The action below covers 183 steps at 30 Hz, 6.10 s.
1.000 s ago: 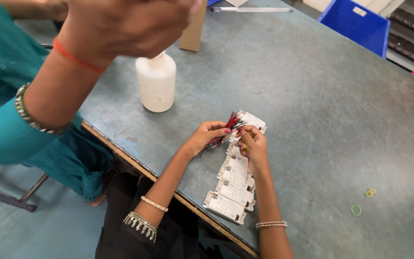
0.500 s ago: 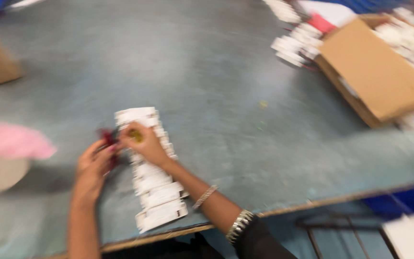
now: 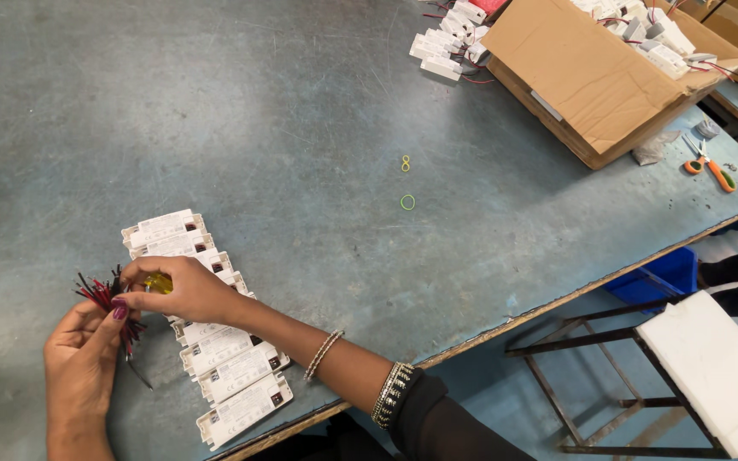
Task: The person uses a screwdriver to attach red and black wires to a row of white plastic electrical components on a workbench. They repeatedly insert wire ends into terminals and tighten screws to secure them.
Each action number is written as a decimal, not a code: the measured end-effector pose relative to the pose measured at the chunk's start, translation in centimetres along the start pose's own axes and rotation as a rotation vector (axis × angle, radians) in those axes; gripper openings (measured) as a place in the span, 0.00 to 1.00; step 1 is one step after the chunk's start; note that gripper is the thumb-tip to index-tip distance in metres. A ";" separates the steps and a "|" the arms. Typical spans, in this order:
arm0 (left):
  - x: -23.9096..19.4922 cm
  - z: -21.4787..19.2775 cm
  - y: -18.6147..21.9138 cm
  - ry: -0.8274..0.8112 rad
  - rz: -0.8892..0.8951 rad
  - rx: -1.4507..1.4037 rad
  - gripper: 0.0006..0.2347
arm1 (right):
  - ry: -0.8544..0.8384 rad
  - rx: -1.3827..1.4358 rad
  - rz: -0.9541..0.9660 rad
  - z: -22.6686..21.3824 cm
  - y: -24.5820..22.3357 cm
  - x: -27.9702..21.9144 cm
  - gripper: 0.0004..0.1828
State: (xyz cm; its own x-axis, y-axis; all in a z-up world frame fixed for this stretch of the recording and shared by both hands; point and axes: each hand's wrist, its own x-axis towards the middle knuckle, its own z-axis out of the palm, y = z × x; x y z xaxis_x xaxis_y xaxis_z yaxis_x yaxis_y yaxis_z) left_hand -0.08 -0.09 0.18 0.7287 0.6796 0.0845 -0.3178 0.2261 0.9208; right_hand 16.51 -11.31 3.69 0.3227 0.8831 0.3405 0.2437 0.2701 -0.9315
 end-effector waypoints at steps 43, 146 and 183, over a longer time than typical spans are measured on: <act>0.7 0.6 -0.6 -0.026 0.068 0.013 0.12 | -0.129 0.310 0.218 -0.5 -2.8 0.5 0.09; -0.3 -2.8 5.5 0.719 0.212 1.448 0.21 | -0.328 0.287 0.353 -4.6 -4.9 1.2 0.07; -15.5 5.0 1.5 0.132 0.056 0.531 0.12 | -0.444 -0.976 0.137 1.2 -14.8 -16.6 0.27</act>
State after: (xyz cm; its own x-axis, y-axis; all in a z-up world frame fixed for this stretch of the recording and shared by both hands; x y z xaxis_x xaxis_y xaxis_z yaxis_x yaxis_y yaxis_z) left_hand -8.86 -13.80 2.11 0.6265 0.7698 0.1224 0.0205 -0.1732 0.9847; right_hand 6.46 -29.57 11.69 0.0904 0.9957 -0.0183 0.9177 -0.0904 -0.3868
